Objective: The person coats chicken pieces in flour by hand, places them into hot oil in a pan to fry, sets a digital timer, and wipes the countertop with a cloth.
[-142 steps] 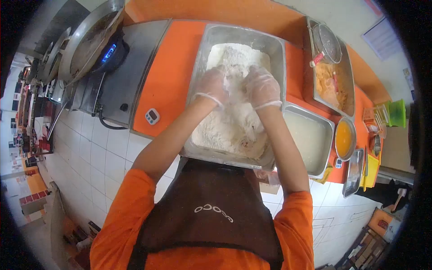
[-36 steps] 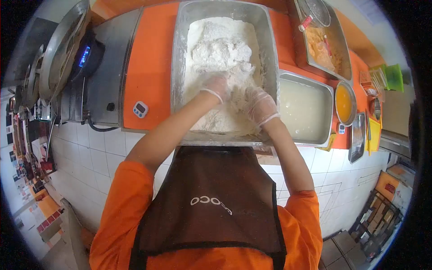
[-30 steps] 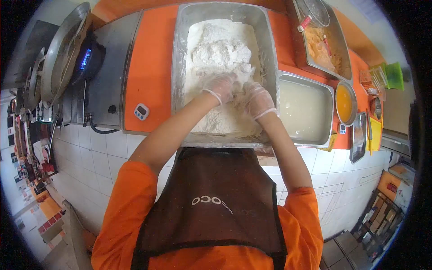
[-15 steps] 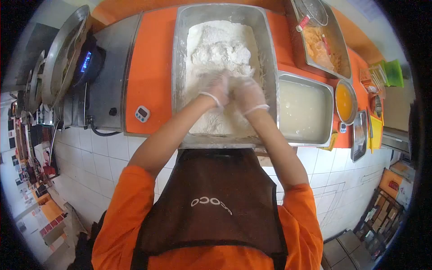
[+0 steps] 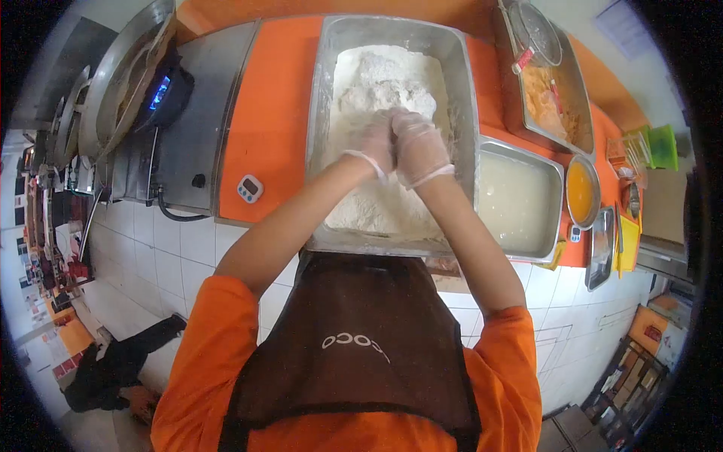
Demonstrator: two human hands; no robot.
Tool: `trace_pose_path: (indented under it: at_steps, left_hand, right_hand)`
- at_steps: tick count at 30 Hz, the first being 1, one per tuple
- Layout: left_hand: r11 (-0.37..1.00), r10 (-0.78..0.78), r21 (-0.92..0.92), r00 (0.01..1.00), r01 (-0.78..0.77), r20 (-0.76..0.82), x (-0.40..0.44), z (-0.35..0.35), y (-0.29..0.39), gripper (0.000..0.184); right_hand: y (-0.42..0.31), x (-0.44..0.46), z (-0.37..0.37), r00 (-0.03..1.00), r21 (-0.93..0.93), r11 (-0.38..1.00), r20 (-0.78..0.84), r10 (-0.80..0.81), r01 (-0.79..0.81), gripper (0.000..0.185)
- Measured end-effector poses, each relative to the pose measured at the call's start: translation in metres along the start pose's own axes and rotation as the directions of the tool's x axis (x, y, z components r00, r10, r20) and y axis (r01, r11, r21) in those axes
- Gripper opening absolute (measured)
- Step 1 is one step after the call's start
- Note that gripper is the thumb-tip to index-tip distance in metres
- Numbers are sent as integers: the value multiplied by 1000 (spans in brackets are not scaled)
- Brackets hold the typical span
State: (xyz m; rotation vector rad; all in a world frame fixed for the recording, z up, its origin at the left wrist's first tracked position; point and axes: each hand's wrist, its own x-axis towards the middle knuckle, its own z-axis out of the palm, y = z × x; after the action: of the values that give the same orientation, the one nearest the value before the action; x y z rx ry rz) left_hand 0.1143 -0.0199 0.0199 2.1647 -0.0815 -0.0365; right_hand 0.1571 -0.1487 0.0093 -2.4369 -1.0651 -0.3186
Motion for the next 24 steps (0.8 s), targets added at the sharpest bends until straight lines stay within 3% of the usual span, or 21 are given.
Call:
trace_pose_path:
  at_steps: [1, 3, 5, 6, 7, 8, 10, 11, 14, 15, 17, 19, 22, 24]
  left_hand:
    - [985, 28, -171, 1000, -27, -2, -4, -5, -1, 69]
    - [981, -145, -131, 989, 145, 16, -5, -25, 16, 61]
    - [991, -109, -87, 993, 104, -50, -11, -17, 10, 55]
    - [998, 33, -46, 991, -39, -133, -9, 8, -19, 52]
    - [996, 54, -57, 987, -63, -150, -8, 7, -23, 50]
    - [994, 76, -67, 983, -88, -166, -6, 7, -28, 48]
    - [972, -119, -210, 991, 105, -58, -11, -23, -7, 46]
    - [966, -163, -205, 987, 156, -16, -13, -21, -12, 46]
    - [936, -273, -196, 954, 293, 122, -10, -12, -28, 51]
    - [919, -303, -201, 935, 338, 184, -10, -8, -29, 57]
    - [930, -339, -61, 909, 363, 241, -12, -8, -28, 64]
    - [926, -355, 223, 906, 305, 232, -15, -13, -27, 62]
    - [799, -469, 532, 844, 279, 261, -10, -1, -34, 59]
    - [851, -422, 434, 877, 296, 230, -9, -15, -38, 53]
  right_hand:
    - [1, 4, -9, 998, -22, 999, 51, 43, -42, 18]
    - [5, 5, -35, 978, -73, 988, 151, 144, -134, 20]
    - [4, -1, -2, 997, -73, 996, 65, 51, -46, 14]
    - [3, 3, 10, 1000, -82, 997, 13, -3, 4, 12]
    - [-14, 12, -17, 1000, 120, 993, -27, 4, 0, 11]
    - [-5, 12, -17, 1000, 69, 997, 3, 30, -30, 10]
    - [19, 10, -21, 994, -39, 995, 66, 89, -87, 10]
    - [20, 8, -23, 979, 75, 981, 110, 172, -181, 8]
    - [15, -3, 21, 994, -222, 975, 107, 0, 24, 8]
    - [24, -9, 43, 965, -263, 965, 258, 56, 14, 9]
    - [44, -32, 73, 954, -264, 961, 258, 156, -85, 16]
    - [43, -33, 73, 938, -244, 958, 270, 218, -152, 20]
    - [32, -25, 47, 929, -186, 970, 305, 211, -159, 15]
    - [27, -12, 16, 940, -153, 983, 309, 141, -97, 12]
